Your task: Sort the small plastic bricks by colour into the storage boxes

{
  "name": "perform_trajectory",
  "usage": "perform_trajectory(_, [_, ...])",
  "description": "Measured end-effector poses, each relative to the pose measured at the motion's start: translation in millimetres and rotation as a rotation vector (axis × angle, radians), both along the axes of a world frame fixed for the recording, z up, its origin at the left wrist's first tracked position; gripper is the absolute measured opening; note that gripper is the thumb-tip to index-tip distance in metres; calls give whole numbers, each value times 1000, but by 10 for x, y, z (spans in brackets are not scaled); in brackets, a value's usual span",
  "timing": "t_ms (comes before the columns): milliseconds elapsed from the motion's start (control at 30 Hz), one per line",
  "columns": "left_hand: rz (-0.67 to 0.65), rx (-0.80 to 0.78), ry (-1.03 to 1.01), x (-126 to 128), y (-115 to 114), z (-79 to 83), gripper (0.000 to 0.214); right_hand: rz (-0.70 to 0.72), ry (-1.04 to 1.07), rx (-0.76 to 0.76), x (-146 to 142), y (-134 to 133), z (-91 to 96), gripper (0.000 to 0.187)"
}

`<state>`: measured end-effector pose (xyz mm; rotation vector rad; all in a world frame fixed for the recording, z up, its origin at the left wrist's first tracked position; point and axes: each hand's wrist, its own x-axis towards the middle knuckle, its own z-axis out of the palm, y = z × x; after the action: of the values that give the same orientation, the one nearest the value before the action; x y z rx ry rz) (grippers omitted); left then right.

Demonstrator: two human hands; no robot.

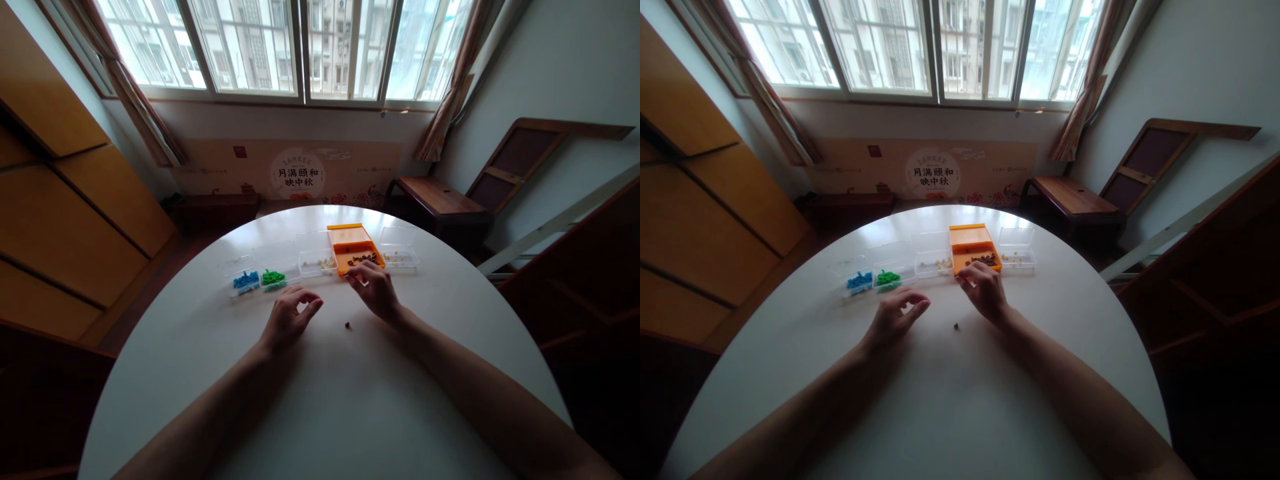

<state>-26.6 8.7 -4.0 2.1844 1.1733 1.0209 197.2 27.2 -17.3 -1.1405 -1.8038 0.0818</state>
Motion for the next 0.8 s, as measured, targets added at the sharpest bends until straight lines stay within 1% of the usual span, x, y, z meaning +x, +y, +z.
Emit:
perform_trajectory(133, [-22,37,31,-21,-3,-8,16,-251,106,-75,204,165,-31,19])
perform_trajectory(200, [-38,71,54,-16,-11,-18,15,-322,125,-110,278,227,-61,21])
perform_trajectory(267, [-61,108,93,-3,-29,-35,14,-363,130,-138,322,271,-89,22])
perform_trajectory(333, [-98,150,150,10,-54,-55,12,-383,129,-164,338,297,-106,23])
perform_trajectory(433, [-194,219,270,26,-101,-65,15,-384,132,-187,332,308,-115,24])
perform_trajectory(600, [-354,268,475,79,-194,26,31,-350,157,-191,300,279,-117,23])
perform_trajectory(700, [-381,274,502,122,-239,90,28,-337,157,-192,286,246,-112,23])
perform_trajectory(800, [-385,283,504,148,-260,119,26,-318,150,-203,273,216,-99,22])
